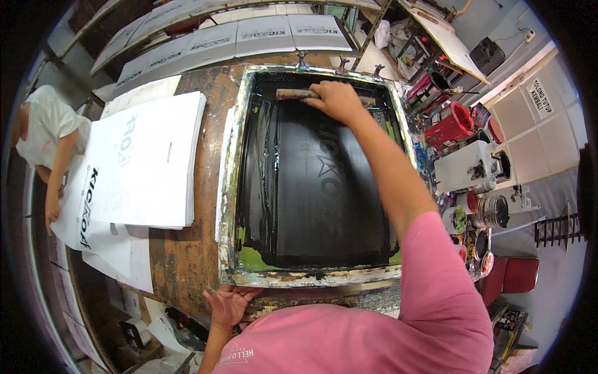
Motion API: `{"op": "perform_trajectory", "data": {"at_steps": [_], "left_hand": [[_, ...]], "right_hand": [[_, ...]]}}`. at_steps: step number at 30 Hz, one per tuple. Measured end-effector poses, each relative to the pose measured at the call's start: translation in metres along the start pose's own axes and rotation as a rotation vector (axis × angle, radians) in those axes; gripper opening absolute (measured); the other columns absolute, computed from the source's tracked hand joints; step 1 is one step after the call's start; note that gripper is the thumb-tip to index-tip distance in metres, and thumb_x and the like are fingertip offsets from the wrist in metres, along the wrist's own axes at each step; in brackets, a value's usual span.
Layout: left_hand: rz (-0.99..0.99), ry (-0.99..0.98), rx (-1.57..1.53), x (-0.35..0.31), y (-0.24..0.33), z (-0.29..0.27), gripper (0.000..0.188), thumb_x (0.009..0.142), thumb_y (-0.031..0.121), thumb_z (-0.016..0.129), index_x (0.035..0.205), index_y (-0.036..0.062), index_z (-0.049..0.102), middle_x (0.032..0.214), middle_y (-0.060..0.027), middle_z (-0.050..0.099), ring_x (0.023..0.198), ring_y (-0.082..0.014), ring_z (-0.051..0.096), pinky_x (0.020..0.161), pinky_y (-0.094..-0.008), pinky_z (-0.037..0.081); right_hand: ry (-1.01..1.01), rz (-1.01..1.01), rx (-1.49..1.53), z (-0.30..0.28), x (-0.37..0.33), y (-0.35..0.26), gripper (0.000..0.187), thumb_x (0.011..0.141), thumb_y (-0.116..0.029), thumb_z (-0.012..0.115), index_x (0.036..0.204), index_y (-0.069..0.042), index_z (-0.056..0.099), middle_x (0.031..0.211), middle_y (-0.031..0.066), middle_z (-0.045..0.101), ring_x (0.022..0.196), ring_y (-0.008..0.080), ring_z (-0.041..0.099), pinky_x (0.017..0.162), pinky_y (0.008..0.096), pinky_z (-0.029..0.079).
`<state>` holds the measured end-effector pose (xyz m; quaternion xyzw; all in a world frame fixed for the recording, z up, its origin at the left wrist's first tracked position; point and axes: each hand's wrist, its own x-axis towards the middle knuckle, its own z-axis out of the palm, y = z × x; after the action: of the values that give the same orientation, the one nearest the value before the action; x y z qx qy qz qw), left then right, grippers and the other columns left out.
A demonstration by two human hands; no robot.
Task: The person performs screen printing on plastic bags by placing a bag on a work surface and applying black ink through a screen using a squeegee.
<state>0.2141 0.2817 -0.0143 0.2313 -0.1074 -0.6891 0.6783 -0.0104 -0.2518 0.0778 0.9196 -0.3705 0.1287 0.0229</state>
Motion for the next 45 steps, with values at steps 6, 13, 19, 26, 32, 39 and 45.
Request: {"op": "perform_trajectory", "data": {"at_steps": [6, 13, 19, 26, 32, 39, 45], "left_hand": [[-0.022, -0.037, 0.096, 0.007, 0.003, 0.016, 0.09, 0.091, 0.081, 0.034, 0.132, 0.0063, 0.063, 0.135, -0.0259, 0.061, 0.132, -0.0429, 0.053, 0.116, -0.0643, 0.033], [-0.03, -0.019, 0.152, 0.01, 0.002, 0.011, 0.098, 0.088, 0.085, 0.035, 0.138, 0.0031, 0.057, 0.137, -0.0275, 0.059, 0.133, -0.0434, 0.053, 0.117, -0.064, 0.03], [0.106, -0.397, 0.177, 0.025, 0.043, 0.082, 0.089, 0.093, 0.079, 0.034, 0.143, 0.0081, 0.053, 0.15, -0.0226, 0.05, 0.142, -0.0419, 0.043, 0.12, -0.062, 0.027], [0.467, -0.183, 1.184, 0.085, 0.055, 0.136, 0.088, 0.095, 0.073, 0.043, 0.158, 0.0123, 0.036, 0.161, -0.0259, 0.031, 0.151, -0.0456, 0.023, 0.119, -0.0693, 0.012], [0.354, 0.275, 2.428, 0.082, -0.003, 0.078, 0.103, 0.087, 0.085, 0.039, 0.16, 0.0129, 0.032, 0.164, -0.0313, 0.017, 0.153, -0.0504, 0.002, 0.111, -0.0765, -0.009], [0.287, 0.256, 2.351, 0.093, 0.0, 0.109, 0.104, 0.087, 0.079, 0.05, 0.153, -0.0014, 0.039, 0.161, -0.0259, 0.032, 0.154, -0.0451, 0.015, 0.117, -0.0707, 0.001], [0.687, 0.223, 1.63, 0.144, 0.034, 0.178, 0.052, 0.087, 0.025, 0.078, 0.129, -0.0022, 0.064, 0.122, -0.0247, 0.069, 0.098, -0.0333, 0.071, 0.077, -0.0373, 0.059]], "right_hand": [[0.012, -0.003, -0.003, -0.019, -0.095, -0.075, 0.036, 0.092, -0.045, 0.066, 0.104, -0.011, 0.062, 0.094, 0.0129, 0.066, 0.09, 0.0345, 0.067, 0.073, 0.0491, 0.054], [-0.287, 0.173, 0.154, -0.123, -0.254, -0.215, 0.042, 0.088, -0.038, 0.068, 0.112, -0.005, 0.058, 0.1, 0.0148, 0.062, 0.096, 0.0343, 0.065, 0.074, 0.0488, 0.055], [0.0, 0.092, -0.06, -0.212, -0.26, -0.239, 0.039, 0.085, -0.032, 0.068, 0.112, -0.005, 0.061, 0.099, 0.0138, 0.059, 0.106, 0.031, 0.058, 0.104, 0.0583, 0.039], [0.478, 0.077, -0.179, -0.269, -0.19, -0.216, 0.03, 0.082, -0.031, 0.068, 0.099, -0.006, 0.067, 0.084, 0.0088, 0.059, 0.085, 0.0291, 0.059, 0.091, 0.0502, 0.037], [0.483, 0.082, -0.175, -0.291, -0.162, -0.208, 0.028, 0.081, -0.03, 0.068, 0.095, -0.005, 0.065, 0.081, 0.0091, 0.062, 0.083, 0.0294, 0.06, 0.089, 0.0478, 0.037], [0.5, 0.093, -0.154, -0.309, -0.138, -0.197, 0.027, 0.078, -0.027, 0.066, 0.092, -0.004, 0.065, 0.08, 0.0122, 0.062, 0.081, 0.0313, 0.06, 0.086, 0.0445, 0.037], [0.495, 0.108, -0.119, -0.323, -0.118, -0.186, 0.03, 0.08, -0.028, 0.062, 0.093, -0.002, 0.064, 0.081, 0.0154, 0.061, 0.078, 0.0346, 0.057, 0.08, 0.0435, 0.036]]}}
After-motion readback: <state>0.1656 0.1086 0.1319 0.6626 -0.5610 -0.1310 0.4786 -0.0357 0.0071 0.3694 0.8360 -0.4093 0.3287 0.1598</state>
